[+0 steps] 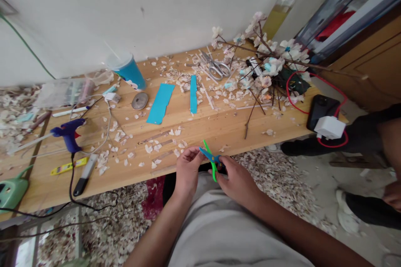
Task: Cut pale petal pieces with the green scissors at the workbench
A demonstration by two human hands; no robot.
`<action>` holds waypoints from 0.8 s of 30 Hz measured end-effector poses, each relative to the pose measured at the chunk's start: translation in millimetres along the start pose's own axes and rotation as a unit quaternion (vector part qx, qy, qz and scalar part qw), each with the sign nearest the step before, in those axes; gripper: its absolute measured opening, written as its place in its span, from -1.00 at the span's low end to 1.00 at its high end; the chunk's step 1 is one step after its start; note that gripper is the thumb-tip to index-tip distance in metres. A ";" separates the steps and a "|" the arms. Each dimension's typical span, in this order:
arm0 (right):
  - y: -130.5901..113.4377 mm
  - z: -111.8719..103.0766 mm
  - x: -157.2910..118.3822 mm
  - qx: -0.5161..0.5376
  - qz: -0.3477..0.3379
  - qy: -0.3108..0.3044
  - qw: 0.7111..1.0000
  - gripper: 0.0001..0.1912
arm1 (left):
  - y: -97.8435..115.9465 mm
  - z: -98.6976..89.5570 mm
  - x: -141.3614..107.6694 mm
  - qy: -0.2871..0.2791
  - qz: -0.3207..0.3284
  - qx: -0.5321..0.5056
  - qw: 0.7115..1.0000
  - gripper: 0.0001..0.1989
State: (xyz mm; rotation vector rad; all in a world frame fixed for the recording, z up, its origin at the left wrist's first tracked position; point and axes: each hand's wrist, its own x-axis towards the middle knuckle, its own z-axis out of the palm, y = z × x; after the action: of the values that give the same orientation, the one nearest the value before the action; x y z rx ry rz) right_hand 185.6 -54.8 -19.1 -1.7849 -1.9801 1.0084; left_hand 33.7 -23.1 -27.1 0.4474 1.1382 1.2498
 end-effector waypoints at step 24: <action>2.3 -7.1 1.0 -0.049 -0.013 -0.001 0.999 -0.84 | 8.7 -9.1 0.4 -0.029 -0.007 0.093 0.995 -0.80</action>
State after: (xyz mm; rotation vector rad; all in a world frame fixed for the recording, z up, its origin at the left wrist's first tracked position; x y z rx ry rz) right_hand 191.6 -51.7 -15.7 -1.8039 -2.0827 0.9206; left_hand 21.4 -22.6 -24.2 0.6088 1.2118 1.1159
